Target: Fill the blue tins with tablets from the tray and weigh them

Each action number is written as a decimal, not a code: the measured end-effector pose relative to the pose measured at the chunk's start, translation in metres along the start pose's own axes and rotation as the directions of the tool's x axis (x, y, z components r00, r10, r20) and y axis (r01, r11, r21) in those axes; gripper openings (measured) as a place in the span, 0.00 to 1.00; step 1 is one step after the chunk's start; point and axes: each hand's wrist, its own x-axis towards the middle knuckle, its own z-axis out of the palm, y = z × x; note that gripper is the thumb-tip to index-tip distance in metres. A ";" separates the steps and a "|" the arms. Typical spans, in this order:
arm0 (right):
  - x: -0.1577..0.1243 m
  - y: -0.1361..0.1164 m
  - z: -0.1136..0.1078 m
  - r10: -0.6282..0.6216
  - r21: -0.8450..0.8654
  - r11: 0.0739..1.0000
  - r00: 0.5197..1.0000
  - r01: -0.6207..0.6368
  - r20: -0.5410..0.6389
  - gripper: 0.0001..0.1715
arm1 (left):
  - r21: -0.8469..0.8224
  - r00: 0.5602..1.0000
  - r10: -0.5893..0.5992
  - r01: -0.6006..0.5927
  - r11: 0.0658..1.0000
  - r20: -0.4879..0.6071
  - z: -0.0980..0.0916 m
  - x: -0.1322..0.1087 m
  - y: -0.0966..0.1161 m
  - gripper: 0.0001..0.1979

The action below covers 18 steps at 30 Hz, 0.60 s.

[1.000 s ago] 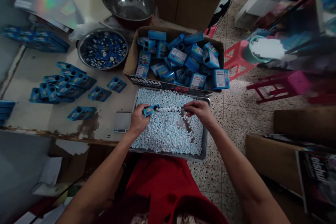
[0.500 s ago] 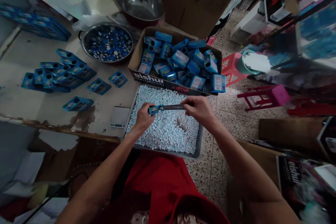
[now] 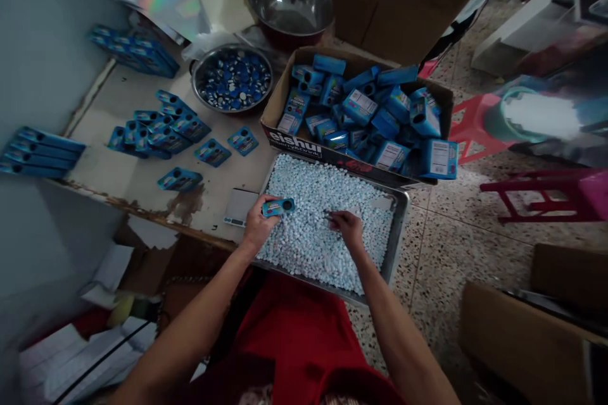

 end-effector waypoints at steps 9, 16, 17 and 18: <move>-0.010 -0.041 -0.031 0.130 0.364 0.925 0.991 -0.109 -0.034 0.27 | 0.311 0.996 0.083 -0.070 0.948 -0.029 -0.017 0.009 0.008 0.19; -0.015 -0.121 -0.060 0.008 0.324 0.946 0.999 -0.025 0.053 0.18 | 0.332 0.984 0.172 -0.178 0.926 0.047 0.007 0.015 0.021 0.22; -0.015 -0.132 -0.062 -0.009 0.282 0.960 0.999 -0.006 0.052 0.17 | 0.323 0.982 0.180 -0.191 0.927 0.063 0.011 0.015 0.021 0.22; -0.016 -0.142 -0.065 -0.028 0.228 0.974 0.999 0.017 0.047 0.15 | 0.315 0.980 0.186 -0.201 0.928 0.075 0.014 0.016 0.022 0.22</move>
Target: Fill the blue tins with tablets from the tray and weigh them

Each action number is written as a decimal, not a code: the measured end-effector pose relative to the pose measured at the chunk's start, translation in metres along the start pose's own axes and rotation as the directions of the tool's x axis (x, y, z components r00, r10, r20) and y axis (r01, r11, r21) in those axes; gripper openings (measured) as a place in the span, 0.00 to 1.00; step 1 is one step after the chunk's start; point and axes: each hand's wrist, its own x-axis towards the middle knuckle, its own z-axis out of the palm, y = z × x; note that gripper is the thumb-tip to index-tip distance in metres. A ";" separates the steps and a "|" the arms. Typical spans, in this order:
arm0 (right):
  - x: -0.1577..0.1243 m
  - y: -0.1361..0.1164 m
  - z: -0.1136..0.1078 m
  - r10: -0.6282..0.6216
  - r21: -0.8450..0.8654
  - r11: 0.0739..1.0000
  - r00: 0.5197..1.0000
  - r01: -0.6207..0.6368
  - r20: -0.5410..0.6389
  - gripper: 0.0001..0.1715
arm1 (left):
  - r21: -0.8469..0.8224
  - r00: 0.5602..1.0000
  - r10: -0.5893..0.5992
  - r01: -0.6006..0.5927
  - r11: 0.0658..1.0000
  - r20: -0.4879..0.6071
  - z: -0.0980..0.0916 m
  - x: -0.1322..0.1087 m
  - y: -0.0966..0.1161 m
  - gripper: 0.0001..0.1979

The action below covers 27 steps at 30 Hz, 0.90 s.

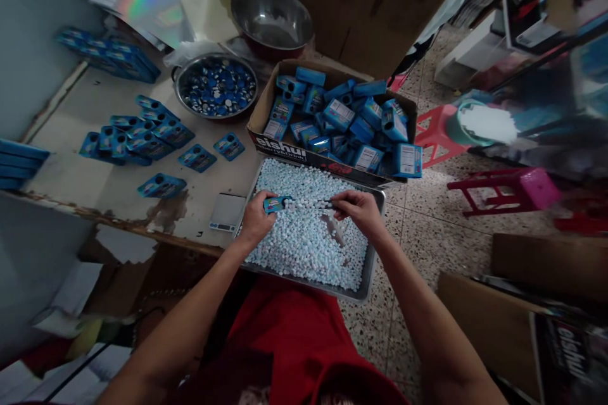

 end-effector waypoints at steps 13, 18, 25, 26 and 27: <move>-0.019 -0.059 0.002 -0.171 -0.537 0.827 0.984 0.167 0.044 0.10 | -0.073 1.000 0.009 -0.007 0.997 0.027 0.034 0.006 0.008 0.22; -0.033 -0.008 -0.044 -0.124 -0.482 0.875 0.982 0.040 -0.143 0.13 | -0.149 0.993 -0.098 0.108 0.983 0.071 0.022 0.010 -0.001 0.21; 0.009 0.131 -0.040 0.141 -0.013 0.987 0.906 -0.160 -0.399 0.19 | -0.405 0.972 -0.217 0.235 0.884 0.092 -0.009 0.003 -0.017 0.18; 0.018 0.141 -0.023 0.161 0.046 0.987 0.915 -0.156 -0.369 0.20 | -0.458 0.965 -0.247 0.262 0.849 0.092 -0.012 0.001 -0.018 0.19; 0.026 0.149 -0.006 0.176 0.087 0.984 0.923 -0.155 -0.341 0.21 | -0.495 0.960 -0.260 0.276 0.824 0.103 -0.014 -0.002 -0.019 0.19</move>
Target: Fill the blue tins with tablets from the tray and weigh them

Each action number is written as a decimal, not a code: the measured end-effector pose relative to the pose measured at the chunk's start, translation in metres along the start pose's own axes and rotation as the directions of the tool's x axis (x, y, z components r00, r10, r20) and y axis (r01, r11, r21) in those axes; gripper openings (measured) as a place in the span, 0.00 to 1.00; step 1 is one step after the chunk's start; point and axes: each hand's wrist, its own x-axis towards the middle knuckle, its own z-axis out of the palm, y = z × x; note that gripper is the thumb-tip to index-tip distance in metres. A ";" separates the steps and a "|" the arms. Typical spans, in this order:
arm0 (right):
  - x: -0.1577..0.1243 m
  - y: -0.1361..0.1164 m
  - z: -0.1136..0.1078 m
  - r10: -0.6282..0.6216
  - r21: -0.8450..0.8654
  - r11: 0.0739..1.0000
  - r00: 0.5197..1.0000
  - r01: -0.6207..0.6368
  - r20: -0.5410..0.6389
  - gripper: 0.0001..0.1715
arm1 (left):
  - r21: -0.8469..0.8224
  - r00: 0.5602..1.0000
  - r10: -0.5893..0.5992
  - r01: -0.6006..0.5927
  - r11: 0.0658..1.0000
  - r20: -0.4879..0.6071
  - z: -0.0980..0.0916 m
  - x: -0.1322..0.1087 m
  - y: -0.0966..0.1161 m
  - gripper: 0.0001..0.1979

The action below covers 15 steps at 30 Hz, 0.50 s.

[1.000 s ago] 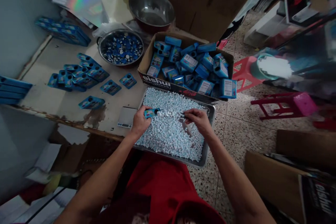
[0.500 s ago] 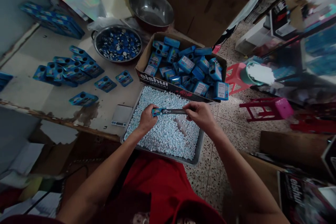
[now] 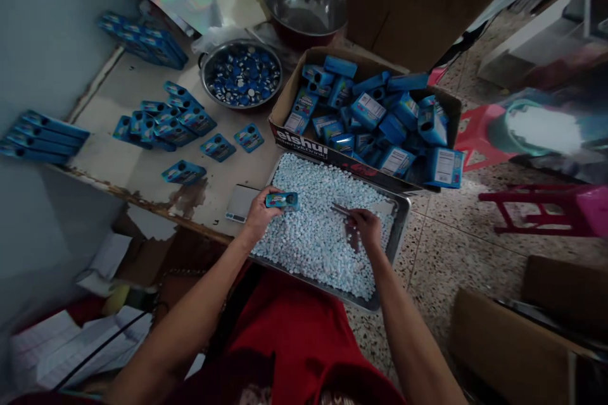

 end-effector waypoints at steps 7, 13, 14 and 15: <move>-0.015 -0.007 -0.001 0.035 0.139 0.989 0.994 -0.049 0.100 0.24 | 0.045 1.000 0.014 -0.015 0.999 0.025 -0.004 -0.005 -0.002 0.20; -0.040 -0.062 -0.034 -0.046 0.166 0.986 0.968 0.004 0.248 0.19 | 0.364 0.977 0.197 -0.211 0.907 0.077 0.013 -0.001 0.001 0.21; -0.041 -0.073 -0.033 -0.059 0.150 0.989 0.960 0.017 0.275 0.19 | 0.408 0.972 0.211 -0.233 0.883 0.098 0.016 -0.002 0.003 0.22; -0.043 -0.083 -0.031 -0.068 0.129 0.991 0.952 0.031 0.299 0.18 | 0.443 0.970 0.217 -0.244 0.863 0.111 0.018 -0.002 0.004 0.22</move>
